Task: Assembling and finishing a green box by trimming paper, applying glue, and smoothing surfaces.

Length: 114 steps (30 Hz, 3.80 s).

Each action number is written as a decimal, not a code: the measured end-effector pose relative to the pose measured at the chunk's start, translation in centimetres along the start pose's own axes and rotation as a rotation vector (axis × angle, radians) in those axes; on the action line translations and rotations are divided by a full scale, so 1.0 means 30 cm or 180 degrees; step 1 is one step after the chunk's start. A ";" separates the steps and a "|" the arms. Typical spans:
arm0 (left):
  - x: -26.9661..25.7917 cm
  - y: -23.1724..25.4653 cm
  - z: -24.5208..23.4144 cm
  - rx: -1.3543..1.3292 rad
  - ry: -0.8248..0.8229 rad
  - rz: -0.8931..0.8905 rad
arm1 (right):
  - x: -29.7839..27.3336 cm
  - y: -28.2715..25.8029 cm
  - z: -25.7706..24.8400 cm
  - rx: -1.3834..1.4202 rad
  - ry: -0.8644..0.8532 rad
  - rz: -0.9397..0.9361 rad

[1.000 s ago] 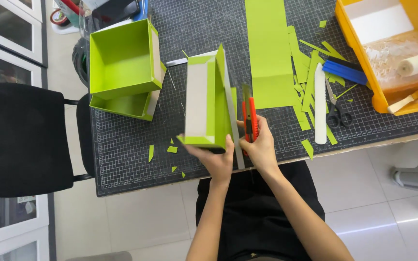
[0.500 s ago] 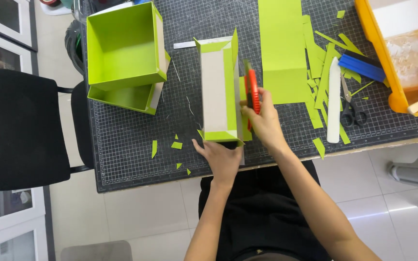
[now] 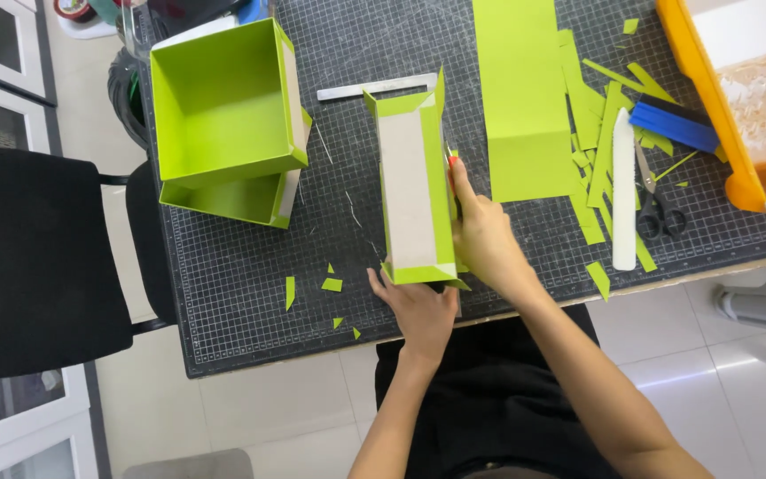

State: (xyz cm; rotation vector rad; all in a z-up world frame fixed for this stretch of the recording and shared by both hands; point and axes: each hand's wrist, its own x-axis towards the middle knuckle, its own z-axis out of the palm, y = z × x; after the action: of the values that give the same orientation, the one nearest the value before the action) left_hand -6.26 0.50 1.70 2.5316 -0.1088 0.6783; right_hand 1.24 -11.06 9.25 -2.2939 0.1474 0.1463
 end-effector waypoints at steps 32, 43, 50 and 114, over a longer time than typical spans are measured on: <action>-0.076 -0.026 0.011 -0.0933 0.0224 -0.1020 | -0.361 0.185 -0.301 0.0233 0.0229 0.0930; 0.012 0.132 -0.147 -0.2133 0.0185 -0.1711 | -0.341 0.108 0.009 0.3144 0.0581 0.1070; 0.141 0.081 -0.420 -0.1618 0.0237 -0.0914 | -0.372 0.053 -0.085 0.3306 0.0760 0.1088; 0.026 0.030 -0.007 -0.1499 -0.0872 -0.2076 | -0.429 -0.046 -0.111 -0.0497 -0.0337 -0.0059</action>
State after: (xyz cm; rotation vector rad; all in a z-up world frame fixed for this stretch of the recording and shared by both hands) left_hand -5.84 -0.13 2.65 2.0070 0.4013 0.0324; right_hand -11.07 -11.87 14.42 -2.4358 0.0617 0.2780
